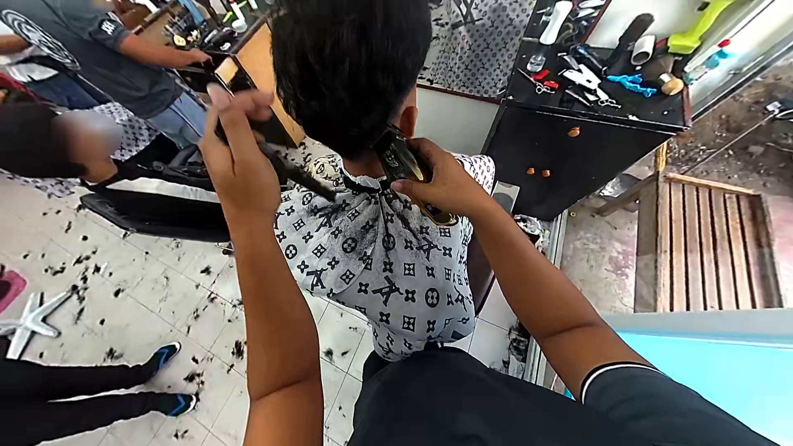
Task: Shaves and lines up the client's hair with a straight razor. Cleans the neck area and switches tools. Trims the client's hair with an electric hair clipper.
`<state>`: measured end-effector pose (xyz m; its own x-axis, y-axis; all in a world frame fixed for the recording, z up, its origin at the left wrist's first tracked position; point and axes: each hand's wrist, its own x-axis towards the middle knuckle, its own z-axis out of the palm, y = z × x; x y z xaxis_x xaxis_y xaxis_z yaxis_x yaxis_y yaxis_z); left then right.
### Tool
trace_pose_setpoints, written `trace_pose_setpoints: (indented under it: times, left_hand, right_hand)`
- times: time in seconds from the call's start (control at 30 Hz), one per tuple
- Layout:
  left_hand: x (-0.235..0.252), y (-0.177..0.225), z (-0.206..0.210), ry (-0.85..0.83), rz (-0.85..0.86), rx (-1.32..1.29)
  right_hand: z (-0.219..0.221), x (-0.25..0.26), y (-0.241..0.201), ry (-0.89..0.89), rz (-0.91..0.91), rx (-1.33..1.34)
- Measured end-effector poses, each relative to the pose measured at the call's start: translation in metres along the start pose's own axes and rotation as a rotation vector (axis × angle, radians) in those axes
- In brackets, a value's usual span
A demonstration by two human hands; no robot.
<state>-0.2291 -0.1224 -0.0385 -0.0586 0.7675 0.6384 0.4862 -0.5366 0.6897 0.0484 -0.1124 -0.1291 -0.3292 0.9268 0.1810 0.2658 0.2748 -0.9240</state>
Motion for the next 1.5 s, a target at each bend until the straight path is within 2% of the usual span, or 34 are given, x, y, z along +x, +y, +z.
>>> trace_pose_setpoints:
  times: [0.1, 0.23, 0.33, 0.4, 0.53, 0.7, 0.9, 1.0, 1.1, 1.17, 1.23, 1.37, 1.5]
  left_hand:
    - [-0.016, -0.007, 0.003, 0.105, -0.087, -0.124]
    - [-0.022, -0.017, 0.026, 0.24, -0.301, -0.576]
    - [-0.034, -0.052, 0.045, 0.189, -0.309, -0.596]
    - [-0.048, -0.065, 0.049, 0.082, -0.282, -0.576]
    - [-0.073, -0.042, 0.036, -0.394, -0.308, -0.519]
    - [-0.078, -0.007, 0.052, -0.532, -0.281, -0.194]
    - [-0.096, 0.029, 0.087, -0.323, -0.359, 0.242]
    - [-0.105, 0.038, 0.099, -0.177, -0.44, 0.345]
    - [-0.111, 0.029, 0.094, 0.136, -0.56, 0.092]
    - [-0.114, 0.019, 0.092, 0.386, -0.669, -0.223]
    - [-0.121, 0.003, 0.091, 0.537, -0.782, -0.392]
    - [-0.139, -0.021, 0.102, 0.577, -0.846, -0.503]
    - [-0.147, -0.031, 0.106, 0.581, -0.799, -0.53]
  right_hand:
    - [-0.002, -0.001, 0.003, -0.002, 0.091, 0.071]
    - [0.006, -0.006, -0.004, 0.058, -0.042, 0.129]
    - [0.011, -0.022, -0.008, 0.073, 0.012, 0.253]
    - [0.011, -0.04, -0.006, 0.007, 0.15, 0.427]
    - [0.012, -0.054, 0.003, -0.213, 0.248, 0.617]
    - [0.008, -0.04, 0.0, -0.388, 0.149, 0.474]
    - [-0.022, -0.018, 0.026, -0.54, -0.013, 0.394]
    - [-0.038, -0.013, 0.042, -0.608, 0.059, 0.513]
    - [-0.044, -0.014, 0.059, -0.617, 0.275, 0.826]
    - [-0.046, -0.015, 0.064, -0.646, 0.371, 0.867]
    - [-0.047, -0.016, 0.062, -0.674, 0.423, 0.804]
    - [-0.052, -0.006, 0.049, -0.694, 0.355, 0.712]
    - [-0.056, 0.008, 0.037, -0.649, 0.273, 0.632]
